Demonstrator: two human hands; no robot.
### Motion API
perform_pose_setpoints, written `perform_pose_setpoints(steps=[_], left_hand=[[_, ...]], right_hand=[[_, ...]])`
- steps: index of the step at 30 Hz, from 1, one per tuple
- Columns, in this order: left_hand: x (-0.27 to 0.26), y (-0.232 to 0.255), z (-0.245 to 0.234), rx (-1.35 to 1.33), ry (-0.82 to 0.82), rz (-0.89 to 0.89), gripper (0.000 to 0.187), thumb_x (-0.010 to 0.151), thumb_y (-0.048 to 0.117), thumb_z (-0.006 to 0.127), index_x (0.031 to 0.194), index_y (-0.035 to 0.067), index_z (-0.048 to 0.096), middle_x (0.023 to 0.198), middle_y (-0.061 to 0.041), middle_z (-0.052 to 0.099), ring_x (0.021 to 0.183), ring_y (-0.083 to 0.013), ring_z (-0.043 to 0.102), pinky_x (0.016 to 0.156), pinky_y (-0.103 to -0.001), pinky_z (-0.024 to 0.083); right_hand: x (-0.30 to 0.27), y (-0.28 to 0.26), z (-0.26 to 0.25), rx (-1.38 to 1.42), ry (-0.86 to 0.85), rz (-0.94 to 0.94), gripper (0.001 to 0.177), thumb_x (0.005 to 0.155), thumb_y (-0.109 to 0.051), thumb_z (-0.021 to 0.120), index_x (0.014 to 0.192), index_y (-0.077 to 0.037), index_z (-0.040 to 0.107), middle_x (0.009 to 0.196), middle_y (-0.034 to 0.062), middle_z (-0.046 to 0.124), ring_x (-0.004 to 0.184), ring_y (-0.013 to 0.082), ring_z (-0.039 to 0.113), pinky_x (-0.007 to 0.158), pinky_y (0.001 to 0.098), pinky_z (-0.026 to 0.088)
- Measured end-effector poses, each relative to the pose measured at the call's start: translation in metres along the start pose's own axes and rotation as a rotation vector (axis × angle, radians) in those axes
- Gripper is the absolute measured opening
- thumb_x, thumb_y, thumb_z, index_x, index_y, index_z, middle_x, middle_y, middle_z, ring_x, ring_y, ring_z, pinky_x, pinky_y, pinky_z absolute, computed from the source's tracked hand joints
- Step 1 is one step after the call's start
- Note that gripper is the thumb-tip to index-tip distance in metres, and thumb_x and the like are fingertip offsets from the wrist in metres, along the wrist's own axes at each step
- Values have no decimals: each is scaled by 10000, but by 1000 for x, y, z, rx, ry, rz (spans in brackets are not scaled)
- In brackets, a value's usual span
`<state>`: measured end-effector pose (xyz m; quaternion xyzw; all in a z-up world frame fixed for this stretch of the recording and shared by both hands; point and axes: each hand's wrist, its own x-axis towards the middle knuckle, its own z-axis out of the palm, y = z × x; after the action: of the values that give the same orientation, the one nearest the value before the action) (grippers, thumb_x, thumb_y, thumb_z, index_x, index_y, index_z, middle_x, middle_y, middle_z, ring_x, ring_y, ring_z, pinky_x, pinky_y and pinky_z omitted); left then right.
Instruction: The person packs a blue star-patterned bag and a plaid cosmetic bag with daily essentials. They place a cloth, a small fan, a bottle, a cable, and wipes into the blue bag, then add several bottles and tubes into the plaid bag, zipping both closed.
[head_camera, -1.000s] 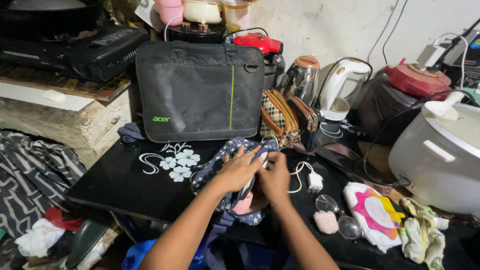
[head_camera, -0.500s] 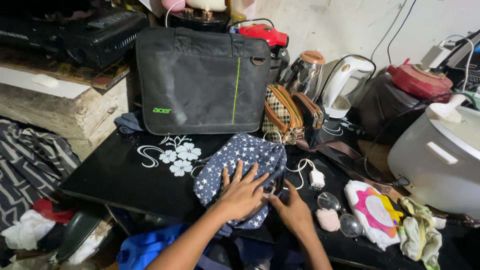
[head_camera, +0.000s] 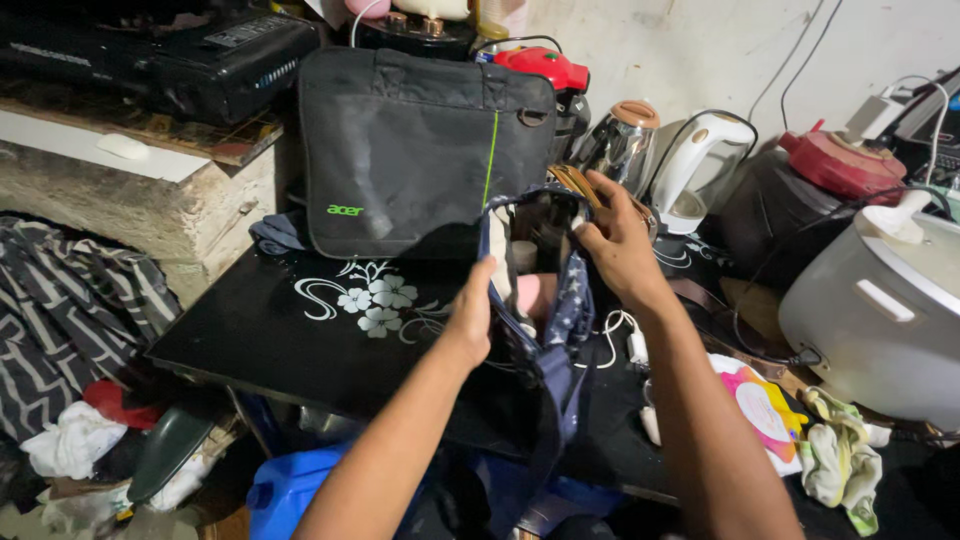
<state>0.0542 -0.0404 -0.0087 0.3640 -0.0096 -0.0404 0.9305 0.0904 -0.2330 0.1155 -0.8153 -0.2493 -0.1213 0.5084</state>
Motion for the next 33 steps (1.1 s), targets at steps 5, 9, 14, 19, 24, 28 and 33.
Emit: perform_pose_setpoints(steps=[5, 9, 14, 19, 24, 28, 33], left_hand=[[-20, -21, -9, 150, 8, 52, 529, 978, 479, 496, 1263, 47, 603, 937, -82, 673, 730, -187, 669, 594, -348, 571], [-23, -23, -13, 166, -45, 99, 521, 1007, 449, 464, 1354, 79, 584, 1016, -78, 672, 785, -156, 664, 638, -308, 555], [-8, -20, -2, 205, -47, 51, 548, 1004, 461, 454, 1344, 46, 567, 1005, -77, 655, 840, -163, 646, 709, -330, 543], [-18, -30, 29, 538, -6, 290, 656, 1003, 345, 442, 1494, -77, 335, 1431, -264, 454, 1320, -356, 460, 1108, -434, 370], [-74, -71, 89, 1094, 256, 572, 863, 951, 228, 445, 1621, -18, -39, 1716, -269, -31, 1567, -505, -32, 1259, -579, 36], [-93, -65, 114, 1199, 291, 514, 881, 951, 267, 479, 1611, -25, -25, 1701, -286, -43, 1533, -557, -67, 1176, -691, 12], [-96, -60, 110, 1284, 185, 387, 931, 905, 317, 509, 1593, -2, -31, 1693, -265, -62, 1535, -533, -80, 1153, -696, 10]], right_hand=[[-25, 0, 1, -58, -13, 48, 618, 954, -53, 641, 1533, -121, 436, 992, 102, 666, 905, 158, 602, 805, 293, 491], [-57, -6, 2, -170, 187, -46, 481, 948, -83, 684, 1407, -91, 541, 1049, 30, 691, 950, 122, 644, 848, 273, 519], [-119, -25, 0, -462, 112, -386, 395, 816, -23, 702, 1204, -97, 695, 982, 87, 680, 904, 246, 672, 842, 329, 543], [-101, -35, -12, -528, 53, -536, 287, 852, -47, 710, 1133, -104, 717, 1037, 87, 718, 959, 284, 682, 845, 389, 536], [-22, -47, -10, -529, -35, -177, 243, 971, -175, 675, 1196, -113, 743, 1020, 125, 699, 893, 297, 684, 788, 389, 539], [25, -50, 27, -591, -301, -314, 281, 964, -291, 640, 1164, -121, 738, 1143, 62, 723, 1038, 274, 680, 896, 404, 529], [52, -39, 81, -944, -559, -459, 497, 858, -485, 700, 1215, -142, 741, 1314, 74, 666, 1195, 330, 546, 964, 525, 402]])
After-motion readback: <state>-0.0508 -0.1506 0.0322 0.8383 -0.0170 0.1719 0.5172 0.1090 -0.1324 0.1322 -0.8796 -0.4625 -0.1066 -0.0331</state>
